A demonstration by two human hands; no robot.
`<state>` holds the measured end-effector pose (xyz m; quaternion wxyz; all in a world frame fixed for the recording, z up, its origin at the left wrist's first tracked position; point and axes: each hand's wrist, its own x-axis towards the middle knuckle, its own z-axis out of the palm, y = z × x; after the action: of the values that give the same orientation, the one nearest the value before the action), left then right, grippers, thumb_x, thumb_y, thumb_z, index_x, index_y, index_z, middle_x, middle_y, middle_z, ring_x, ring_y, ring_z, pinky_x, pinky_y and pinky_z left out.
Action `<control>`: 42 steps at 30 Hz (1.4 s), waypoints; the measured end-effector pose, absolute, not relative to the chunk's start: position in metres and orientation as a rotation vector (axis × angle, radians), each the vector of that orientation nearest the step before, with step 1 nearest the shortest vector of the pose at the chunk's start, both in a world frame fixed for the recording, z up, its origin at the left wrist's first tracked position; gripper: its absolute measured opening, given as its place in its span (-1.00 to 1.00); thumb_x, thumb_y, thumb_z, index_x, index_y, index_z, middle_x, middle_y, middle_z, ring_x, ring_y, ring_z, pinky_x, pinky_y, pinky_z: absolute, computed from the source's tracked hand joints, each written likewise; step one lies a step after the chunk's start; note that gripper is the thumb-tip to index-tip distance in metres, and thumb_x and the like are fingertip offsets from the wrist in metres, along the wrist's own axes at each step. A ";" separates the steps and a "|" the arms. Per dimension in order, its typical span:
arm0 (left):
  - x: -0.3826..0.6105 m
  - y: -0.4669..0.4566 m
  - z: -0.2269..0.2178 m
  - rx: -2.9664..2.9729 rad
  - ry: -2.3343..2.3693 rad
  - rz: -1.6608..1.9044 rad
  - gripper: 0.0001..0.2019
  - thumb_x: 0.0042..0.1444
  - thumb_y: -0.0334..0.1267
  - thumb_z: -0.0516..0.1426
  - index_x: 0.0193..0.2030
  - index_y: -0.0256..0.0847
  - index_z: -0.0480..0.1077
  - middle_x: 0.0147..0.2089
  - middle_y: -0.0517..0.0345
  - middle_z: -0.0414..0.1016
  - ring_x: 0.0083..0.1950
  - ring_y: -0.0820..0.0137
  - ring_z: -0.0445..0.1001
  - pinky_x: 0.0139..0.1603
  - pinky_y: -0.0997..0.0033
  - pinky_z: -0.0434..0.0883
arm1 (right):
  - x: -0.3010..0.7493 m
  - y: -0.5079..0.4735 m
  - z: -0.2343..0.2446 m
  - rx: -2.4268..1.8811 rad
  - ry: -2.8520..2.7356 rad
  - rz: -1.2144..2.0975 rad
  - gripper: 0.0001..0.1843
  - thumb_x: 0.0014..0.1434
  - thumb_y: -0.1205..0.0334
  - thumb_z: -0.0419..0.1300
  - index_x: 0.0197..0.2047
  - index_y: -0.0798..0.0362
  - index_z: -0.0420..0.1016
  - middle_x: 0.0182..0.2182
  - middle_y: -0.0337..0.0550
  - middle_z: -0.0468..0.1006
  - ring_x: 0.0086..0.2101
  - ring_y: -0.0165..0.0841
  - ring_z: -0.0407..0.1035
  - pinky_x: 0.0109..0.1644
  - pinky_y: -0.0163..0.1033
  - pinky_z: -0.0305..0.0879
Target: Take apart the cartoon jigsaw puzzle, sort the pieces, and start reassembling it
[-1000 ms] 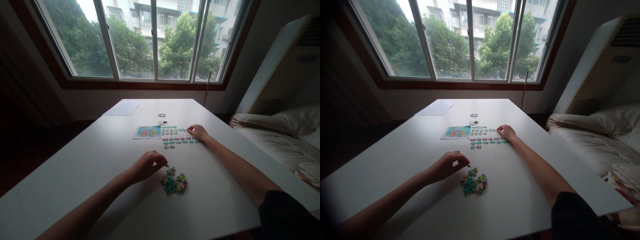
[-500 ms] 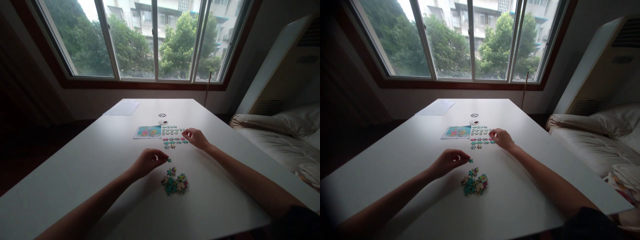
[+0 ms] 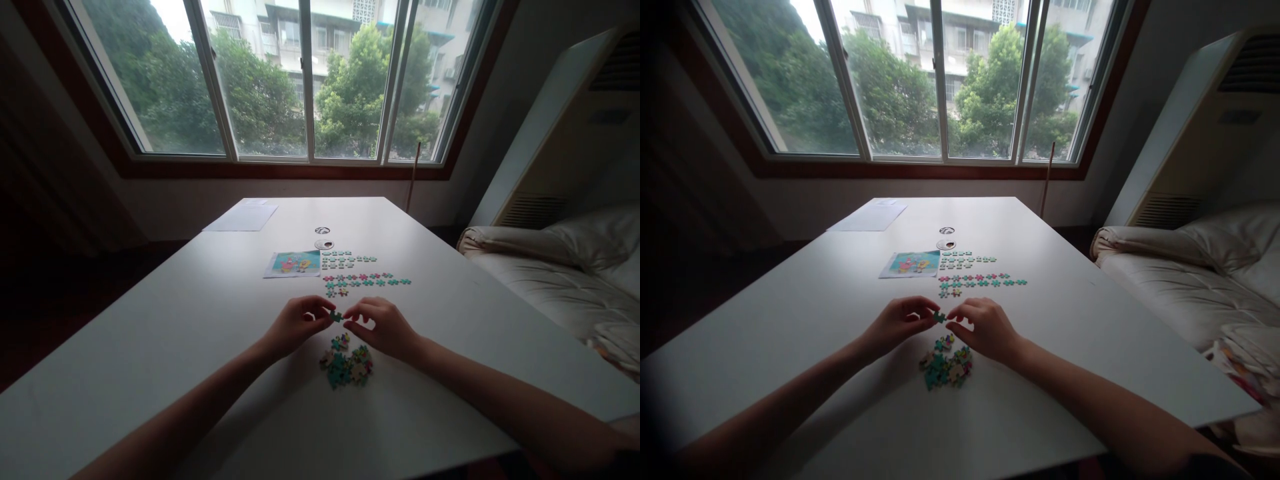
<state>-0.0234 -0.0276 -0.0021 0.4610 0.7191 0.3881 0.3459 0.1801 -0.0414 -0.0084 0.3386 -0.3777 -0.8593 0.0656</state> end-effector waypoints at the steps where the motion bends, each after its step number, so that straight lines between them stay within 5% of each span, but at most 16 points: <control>1: -0.023 -0.028 -0.002 1.773 0.949 0.848 -0.80 -0.04 -0.29 0.16 -0.26 -0.34 0.41 -0.45 0.13 0.44 -0.40 0.46 0.38 -0.40 0.50 0.32 | 0.181 -0.042 -0.008 -0.990 -2.230 0.165 -0.87 0.07 0.15 0.14 -0.34 0.01 0.44 -0.50 -0.26 0.46 -0.47 -0.47 0.30 -0.33 -0.33 0.17; 8: -0.020 -0.030 -0.005 1.835 0.935 0.840 -0.84 -0.04 -0.29 0.16 -0.31 -0.32 0.39 -0.45 0.15 0.44 -0.41 0.48 0.37 -0.44 0.54 0.28 | 0.180 -0.041 -0.011 -0.973 -2.199 0.119 -0.90 0.08 0.21 0.14 -0.36 0.02 0.45 -0.49 -0.24 0.48 -0.49 -0.48 0.29 -0.33 -0.33 0.16; 13: -0.024 -0.028 -0.004 1.988 0.982 0.839 -0.78 0.00 -0.33 0.11 -0.17 -0.28 0.34 -0.41 0.16 0.46 -0.41 0.49 0.38 -0.45 0.55 0.27 | 0.193 -0.031 -0.003 -0.940 -2.164 -0.005 -0.88 0.10 0.21 0.12 -0.37 0.03 0.46 -0.48 -0.23 0.49 -0.47 -0.47 0.31 -0.31 -0.32 0.19; 23: -0.031 -0.027 -0.014 2.548 0.877 0.669 -0.85 0.03 -0.44 0.06 -0.31 -0.22 0.42 -0.32 0.11 0.43 -0.26 0.41 0.35 -0.24 0.45 0.31 | 0.229 -0.006 -0.001 -1.065 -1.989 -0.163 -0.83 0.12 0.15 0.09 -0.33 0.03 0.45 -0.44 -0.18 0.49 -0.46 -0.43 0.31 -0.38 -0.33 0.22; 42: -0.029 -0.028 -0.013 2.606 0.832 0.566 -0.83 0.11 -0.39 0.02 -0.30 -0.21 0.43 -0.32 0.09 0.43 -0.26 0.40 0.33 -0.24 0.45 0.30 | 0.230 -0.004 0.001 -1.084 -2.004 -0.209 -0.84 0.12 0.17 0.09 -0.35 0.03 0.46 -0.47 -0.23 0.49 -0.47 -0.45 0.33 -0.30 -0.32 0.19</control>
<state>-0.0288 -0.0282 -0.0135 0.1731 0.9187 0.2935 0.1996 0.2302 -0.0040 0.0013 0.4138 -0.4314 -0.7974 -0.0831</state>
